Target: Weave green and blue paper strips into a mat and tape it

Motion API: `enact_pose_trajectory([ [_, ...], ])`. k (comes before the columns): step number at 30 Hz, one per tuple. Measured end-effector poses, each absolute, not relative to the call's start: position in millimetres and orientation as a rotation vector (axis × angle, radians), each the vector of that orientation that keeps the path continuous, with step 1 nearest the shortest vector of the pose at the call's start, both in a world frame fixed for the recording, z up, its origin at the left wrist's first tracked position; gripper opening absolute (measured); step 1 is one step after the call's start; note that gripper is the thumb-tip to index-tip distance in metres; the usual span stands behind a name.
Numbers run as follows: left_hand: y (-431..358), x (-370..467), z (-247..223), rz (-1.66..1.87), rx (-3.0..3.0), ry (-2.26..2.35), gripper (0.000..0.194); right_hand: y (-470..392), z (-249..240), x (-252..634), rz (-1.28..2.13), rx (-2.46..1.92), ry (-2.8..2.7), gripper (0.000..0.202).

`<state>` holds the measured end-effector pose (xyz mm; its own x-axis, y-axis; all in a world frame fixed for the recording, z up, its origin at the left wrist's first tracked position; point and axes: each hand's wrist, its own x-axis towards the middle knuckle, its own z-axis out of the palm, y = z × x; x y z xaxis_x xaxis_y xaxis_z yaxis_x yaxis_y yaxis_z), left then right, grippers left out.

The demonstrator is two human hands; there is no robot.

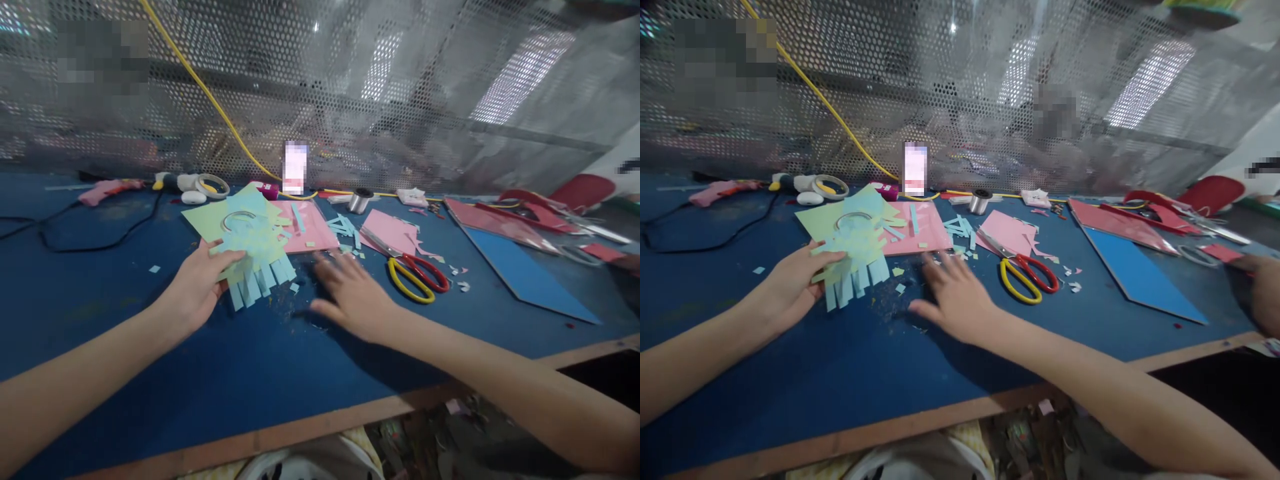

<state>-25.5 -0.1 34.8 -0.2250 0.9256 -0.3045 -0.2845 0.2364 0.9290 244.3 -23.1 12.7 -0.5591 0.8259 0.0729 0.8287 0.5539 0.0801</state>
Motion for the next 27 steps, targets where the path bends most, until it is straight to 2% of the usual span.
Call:
enact_pose_trajectory([
  [2, -1, -24, 33, 1.282, 0.691, 1.315, 0.057, -18, 9, 253, -0.348, -1.772, -2.421, 0.085],
  [3, -1, -24, 32, 1.277, 0.7, 1.309, 0.055, -18, 8, 256, -0.377, -1.739, -2.405, 0.083],
  [7, -2, -25, 26, 1.263, 0.737, 1.292, 0.057, -22, 8, 250, -0.162, -1.085, -2.842, 0.067],
  [8, -2, -25, 25, 1.258, 0.741, 1.293, 0.06, -22, 10, 247, -0.145, -1.08, -2.852, 0.068],
  [12, -4, -26, 21, 1.24, 0.744, 1.299, 0.068, -18, 16, 241, -0.287, -1.554, -2.504, 0.078],
  [17, -2, -27, 21, 1.244, 0.744, 1.317, 0.069, -13, 25, 241, -0.195, -1.041, -2.813, 0.048],
  [21, -2, -27, 20, 1.262, 0.74, 1.31, 0.069, 0, 27, 236, -0.28, -1.204, -2.605, 0.03],
  [24, -1, -29, 17, 1.281, 0.732, 1.312, 0.069, 8, 27, 230, -0.308, -0.961, -2.719, 0.023],
  [27, 1, -31, 16, 1.298, 0.708, 1.31, 0.068, 13, 25, 224, -0.362, -0.837, -2.787, 0.025],
])
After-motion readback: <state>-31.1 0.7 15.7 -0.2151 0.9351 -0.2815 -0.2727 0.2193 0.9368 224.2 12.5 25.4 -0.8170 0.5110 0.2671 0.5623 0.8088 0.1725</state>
